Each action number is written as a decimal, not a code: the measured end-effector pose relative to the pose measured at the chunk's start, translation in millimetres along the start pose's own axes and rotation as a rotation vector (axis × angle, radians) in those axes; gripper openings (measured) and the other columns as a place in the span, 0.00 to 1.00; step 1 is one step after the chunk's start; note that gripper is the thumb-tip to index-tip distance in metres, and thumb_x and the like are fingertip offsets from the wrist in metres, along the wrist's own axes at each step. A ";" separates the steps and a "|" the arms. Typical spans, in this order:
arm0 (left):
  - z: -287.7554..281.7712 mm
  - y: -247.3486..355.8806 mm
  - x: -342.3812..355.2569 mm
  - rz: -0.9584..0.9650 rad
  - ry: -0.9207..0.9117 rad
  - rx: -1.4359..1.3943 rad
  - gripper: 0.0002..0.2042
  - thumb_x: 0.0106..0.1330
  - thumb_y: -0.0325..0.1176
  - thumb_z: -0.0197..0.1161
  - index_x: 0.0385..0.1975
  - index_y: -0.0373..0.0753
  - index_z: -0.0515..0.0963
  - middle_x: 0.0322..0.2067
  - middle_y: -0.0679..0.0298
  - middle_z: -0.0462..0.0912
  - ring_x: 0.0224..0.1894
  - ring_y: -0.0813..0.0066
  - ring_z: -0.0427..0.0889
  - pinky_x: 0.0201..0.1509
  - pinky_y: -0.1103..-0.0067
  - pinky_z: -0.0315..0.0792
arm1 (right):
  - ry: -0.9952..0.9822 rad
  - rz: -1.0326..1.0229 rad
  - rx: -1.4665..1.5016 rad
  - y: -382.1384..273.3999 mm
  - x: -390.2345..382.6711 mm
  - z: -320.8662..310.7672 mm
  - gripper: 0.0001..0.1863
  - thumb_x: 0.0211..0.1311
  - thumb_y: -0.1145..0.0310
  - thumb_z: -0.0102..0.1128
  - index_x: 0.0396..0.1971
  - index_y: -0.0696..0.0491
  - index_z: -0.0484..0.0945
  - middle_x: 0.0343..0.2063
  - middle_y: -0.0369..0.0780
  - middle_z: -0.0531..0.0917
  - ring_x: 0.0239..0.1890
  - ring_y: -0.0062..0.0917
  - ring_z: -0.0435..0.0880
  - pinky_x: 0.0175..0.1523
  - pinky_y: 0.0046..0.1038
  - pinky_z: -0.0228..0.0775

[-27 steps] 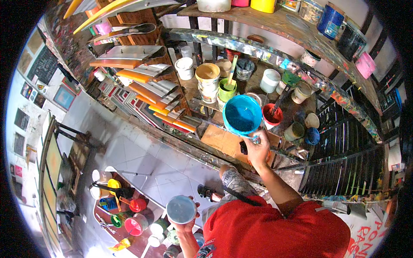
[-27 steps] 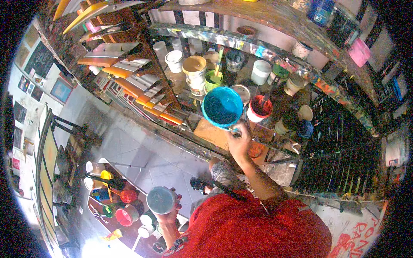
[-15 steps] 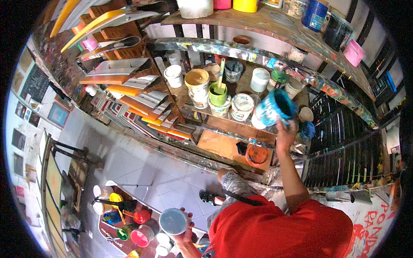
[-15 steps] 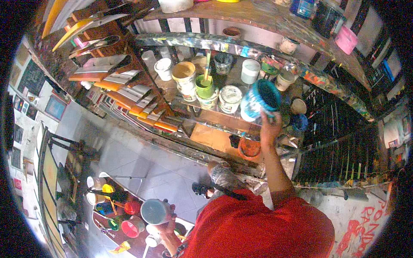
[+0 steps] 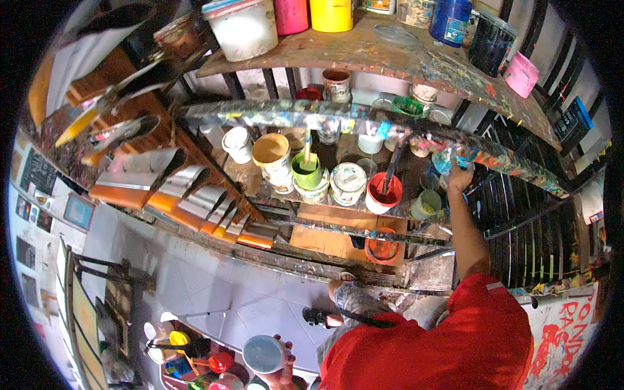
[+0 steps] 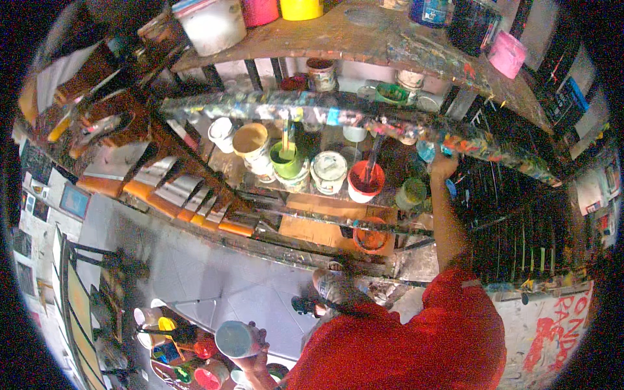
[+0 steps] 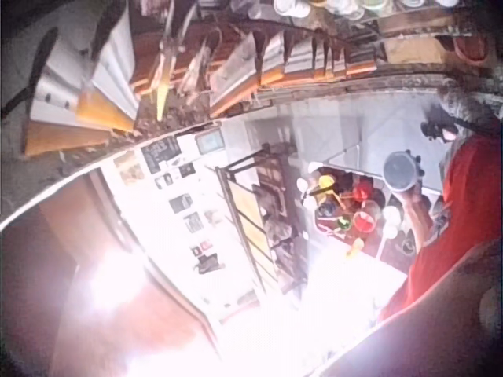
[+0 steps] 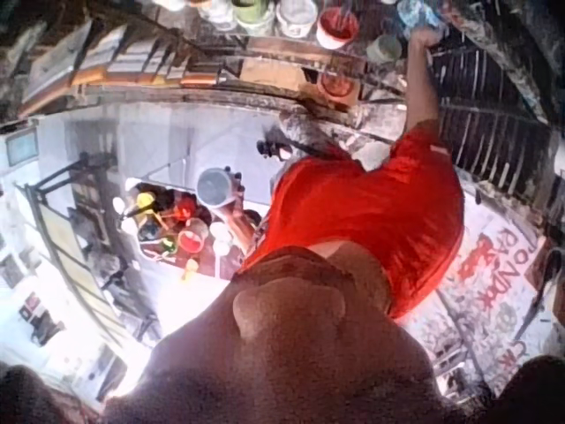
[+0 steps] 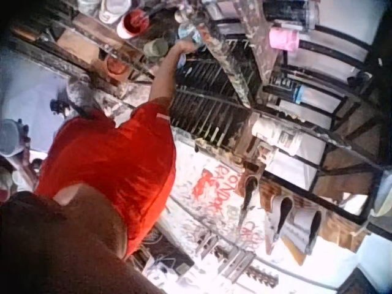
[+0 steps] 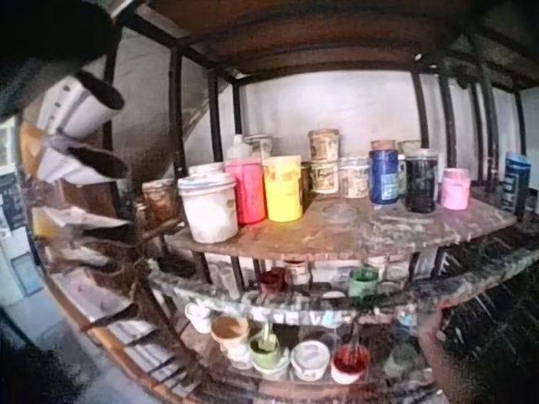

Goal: The person picks up several containers of ink from a shelf, brings them to a table, and mixes a light blue paint by pouring white ink into a container and stirring it with a tool.

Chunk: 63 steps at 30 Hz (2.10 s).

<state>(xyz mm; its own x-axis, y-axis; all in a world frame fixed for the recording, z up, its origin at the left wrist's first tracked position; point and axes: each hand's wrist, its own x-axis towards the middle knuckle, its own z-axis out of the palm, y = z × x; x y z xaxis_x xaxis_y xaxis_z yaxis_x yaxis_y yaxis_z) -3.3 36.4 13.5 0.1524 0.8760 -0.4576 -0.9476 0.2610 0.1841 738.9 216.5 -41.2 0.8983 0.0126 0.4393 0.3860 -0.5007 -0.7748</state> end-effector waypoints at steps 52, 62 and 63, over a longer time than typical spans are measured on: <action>7.7 2.2 0.5 -0.082 -0.192 0.055 0.33 0.63 0.62 0.54 0.59 0.42 0.69 0.54 0.46 0.72 0.46 0.41 0.74 0.32 0.59 0.82 | -1.042 0.939 0.982 -89.6 -183.8 -166.6 0.36 0.71 0.40 0.41 0.64 0.56 0.61 0.53 0.48 0.75 0.50 0.35 0.80 0.56 0.37 0.74; -14.4 15.2 -21.6 -0.017 -0.230 -0.005 0.33 0.65 0.63 0.52 0.62 0.45 0.67 0.59 0.45 0.68 0.50 0.34 0.73 0.36 0.53 0.82 | -1.459 -0.297 -0.283 -10.9 -234.0 -158.6 0.34 0.63 0.53 0.60 0.61 0.60 0.63 0.56 0.53 0.73 0.58 0.44 0.74 0.60 0.41 0.67; -14.3 16.4 -24.1 -0.001 -0.236 0.002 0.33 0.65 0.63 0.52 0.62 0.45 0.67 0.59 0.45 0.68 0.50 0.34 0.73 0.36 0.53 0.82 | -1.519 -0.286 -0.244 19.8 -246.6 -145.9 0.35 0.62 0.52 0.60 0.62 0.59 0.61 0.57 0.54 0.72 0.58 0.44 0.74 0.61 0.42 0.67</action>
<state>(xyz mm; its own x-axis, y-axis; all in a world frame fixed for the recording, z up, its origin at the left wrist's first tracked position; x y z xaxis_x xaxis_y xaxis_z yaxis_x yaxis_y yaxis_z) -26.5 13.7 15.1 0.2146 0.9465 -0.2411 -0.9470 0.2621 0.1859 494.4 77.2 -98.6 0.2245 0.8812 -0.4161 0.6673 -0.4502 -0.5933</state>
